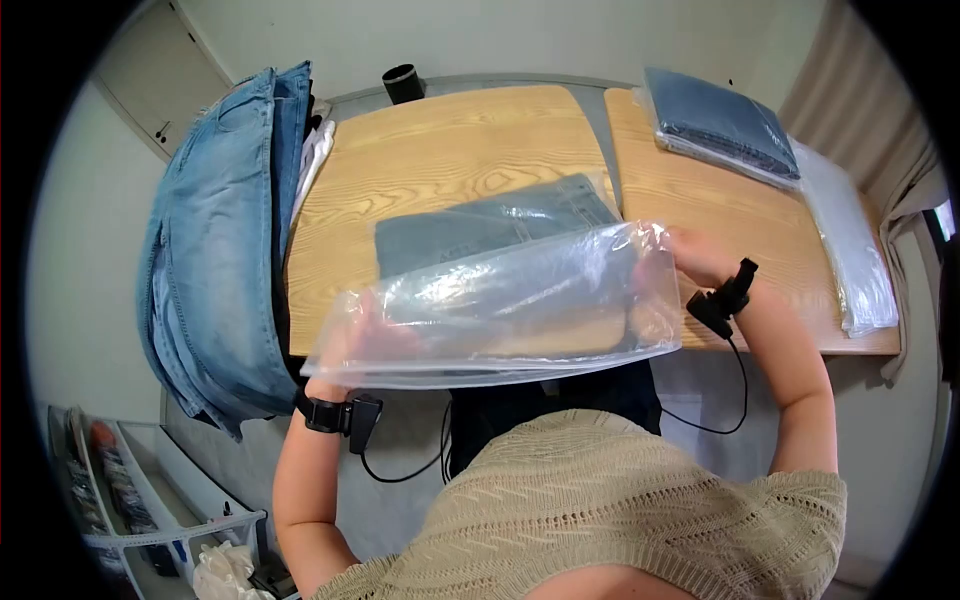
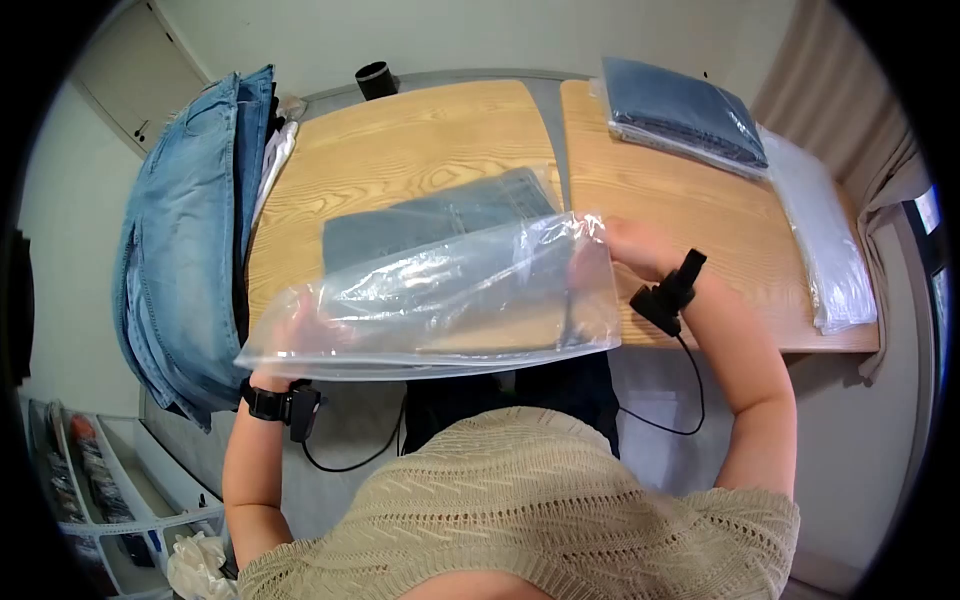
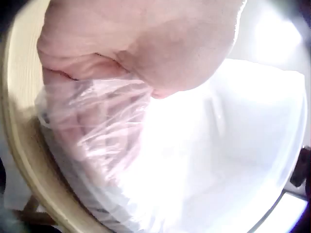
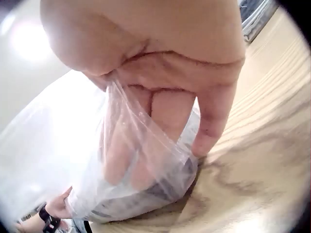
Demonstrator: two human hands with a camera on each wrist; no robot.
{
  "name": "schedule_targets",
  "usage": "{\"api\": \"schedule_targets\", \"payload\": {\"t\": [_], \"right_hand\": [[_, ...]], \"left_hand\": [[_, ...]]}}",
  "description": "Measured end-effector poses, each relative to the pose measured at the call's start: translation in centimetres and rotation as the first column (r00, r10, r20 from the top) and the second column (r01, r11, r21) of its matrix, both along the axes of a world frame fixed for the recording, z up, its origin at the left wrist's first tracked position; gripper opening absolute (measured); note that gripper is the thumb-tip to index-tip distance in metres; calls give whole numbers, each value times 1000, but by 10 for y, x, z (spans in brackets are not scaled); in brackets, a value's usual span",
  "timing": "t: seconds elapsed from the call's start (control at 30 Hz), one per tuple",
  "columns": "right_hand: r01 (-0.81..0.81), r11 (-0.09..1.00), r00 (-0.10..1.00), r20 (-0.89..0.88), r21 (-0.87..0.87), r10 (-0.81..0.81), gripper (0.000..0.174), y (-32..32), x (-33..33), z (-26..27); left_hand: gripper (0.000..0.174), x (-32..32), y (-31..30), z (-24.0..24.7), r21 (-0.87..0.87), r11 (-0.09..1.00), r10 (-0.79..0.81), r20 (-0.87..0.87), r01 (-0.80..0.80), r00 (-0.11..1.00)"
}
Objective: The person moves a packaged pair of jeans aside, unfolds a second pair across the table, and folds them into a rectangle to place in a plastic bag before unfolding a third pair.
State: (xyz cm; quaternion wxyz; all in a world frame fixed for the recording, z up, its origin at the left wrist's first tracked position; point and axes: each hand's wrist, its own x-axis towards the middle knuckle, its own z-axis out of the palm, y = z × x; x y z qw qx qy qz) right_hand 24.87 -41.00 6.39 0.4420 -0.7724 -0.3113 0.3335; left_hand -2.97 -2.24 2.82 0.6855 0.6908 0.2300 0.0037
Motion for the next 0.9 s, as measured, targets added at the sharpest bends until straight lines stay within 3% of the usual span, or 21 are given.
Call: {"api": "schedule_targets", "payload": {"t": [0.03,0.07,0.1,0.17,0.2,0.23,0.3,0.33,0.37,0.4,0.43,0.5,0.57,0.6,0.63,0.7,0.73,0.77,0.83,0.87,0.9], "right_hand": [[71,993,997,37,-90,-67,59,3,0,-1],[96,991,995,33,-96,-93,45,3,4,-6],[94,992,995,44,-89,-91,45,5,4,-4],[151,978,966,188,143,-177,27,12,-3,0],[196,931,972,69,307,-227,20,16,-12,9],[196,930,971,73,312,-229,20,17,-10,14],[82,935,994,36,346,-100,23,18,-3,20],[85,933,994,39,350,-105,23,19,2,20],[87,933,993,-105,348,-54,22,21,9,16],[88,934,970,-245,347,0,22,23,15,12],[89,931,971,-239,355,-1,22,24,19,7],[173,865,842,-526,471,118,22,25,31,-4],[219,839,800,-584,497,137,22,26,40,-16],[268,818,751,-643,509,154,23,28,44,-23],[271,815,750,-643,512,154,23,31,48,-31],[433,828,648,-761,356,-12,28,39,52,-43],[509,819,544,-836,266,-67,27,41,52,-46],[513,818,540,-839,262,-70,27,42,53,-48],[532,844,555,-781,68,-286,27,49,48,-42],[595,804,528,-767,26,-366,27,52,43,-40],[593,805,524,-768,20,-367,27,51,45,-43]], "left_hand": [[65,2,10,-16,-205,975,98,26,-91,995],[56,4,18,-21,-314,947,93,61,-70,994],[56,2,15,-8,-308,949,96,74,-69,993],[40,-2,3,29,126,988,-104,109,90,989],[29,4,3,30,369,927,22,115,-63,993],[29,7,5,33,372,926,19,120,-63,993],[30,13,9,41,374,926,-94,362,-52,927],[31,16,11,47,256,965,-142,335,55,931],[31,20,17,48,262,963,-148,338,58,929],[29,23,23,47,146,981,-163,278,126,947],[27,28,29,48,27,982,-186,219,185,958],[21,40,30,45,15,985,-173,227,174,958],[27,52,34,37,-56,949,-277,318,309,907],[27,57,39,31,-51,949,-281,316,312,906],[31,62,46,24,-162,955,-211,223,250,952],[45,72,55,9,-360,929,-91,9,88,996],[51,77,57,2,-389,921,-36,-47,15,998],[51,80,62,-3,-390,921,-39,-51,16,998],[52,80,70,-7,-466,885,-75,-111,15,991],[52,79,73,-9,-469,883,-74,-116,11,991],[50,79,73,-8,-482,876,-90,-116,24,989]]}}
